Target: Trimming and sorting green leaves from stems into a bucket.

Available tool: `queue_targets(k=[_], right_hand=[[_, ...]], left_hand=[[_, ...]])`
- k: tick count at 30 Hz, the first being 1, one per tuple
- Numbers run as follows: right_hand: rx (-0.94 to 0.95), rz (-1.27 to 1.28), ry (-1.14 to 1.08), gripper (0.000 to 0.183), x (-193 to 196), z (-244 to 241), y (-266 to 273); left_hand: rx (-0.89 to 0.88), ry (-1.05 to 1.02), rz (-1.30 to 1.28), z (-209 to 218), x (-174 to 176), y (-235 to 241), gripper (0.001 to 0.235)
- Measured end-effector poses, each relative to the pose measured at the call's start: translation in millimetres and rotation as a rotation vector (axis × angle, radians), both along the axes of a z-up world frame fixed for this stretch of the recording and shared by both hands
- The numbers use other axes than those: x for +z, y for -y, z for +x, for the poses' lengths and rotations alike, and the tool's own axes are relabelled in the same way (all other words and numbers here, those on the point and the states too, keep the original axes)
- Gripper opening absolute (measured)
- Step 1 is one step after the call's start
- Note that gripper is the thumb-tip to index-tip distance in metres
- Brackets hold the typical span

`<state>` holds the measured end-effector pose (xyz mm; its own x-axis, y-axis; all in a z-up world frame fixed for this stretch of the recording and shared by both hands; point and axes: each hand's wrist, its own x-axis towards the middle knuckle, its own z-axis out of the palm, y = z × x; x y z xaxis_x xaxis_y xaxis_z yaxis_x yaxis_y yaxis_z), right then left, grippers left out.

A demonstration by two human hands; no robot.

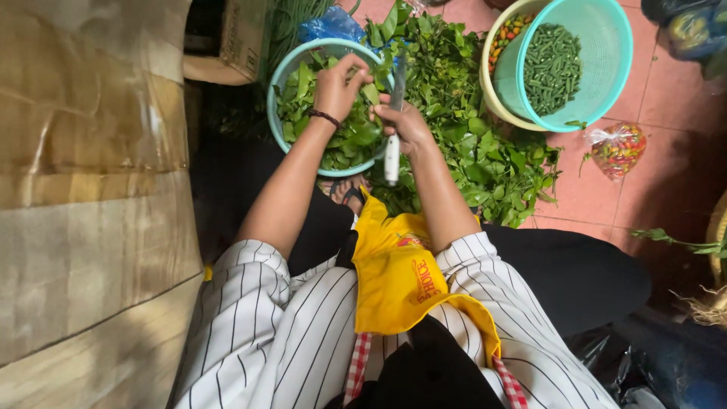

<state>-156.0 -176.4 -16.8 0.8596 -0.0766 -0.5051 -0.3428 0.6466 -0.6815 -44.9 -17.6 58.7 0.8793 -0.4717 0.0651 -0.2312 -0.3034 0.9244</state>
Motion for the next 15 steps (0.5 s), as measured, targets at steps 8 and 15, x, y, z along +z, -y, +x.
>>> queue_targets(k=[8, 15], right_hand=[[-0.037, -0.12, 0.038, 0.027, -7.2, 0.7, 15.5], [0.02, -0.127, 0.088, 0.028, 56.9, -4.5, 22.8]], left_hand=[[-0.306, 0.212, 0.127, -5.1, -17.9, 8.1, 0.012], [-0.261, 0.273, 0.228, 5.3, -34.6, 5.3, 0.017]])
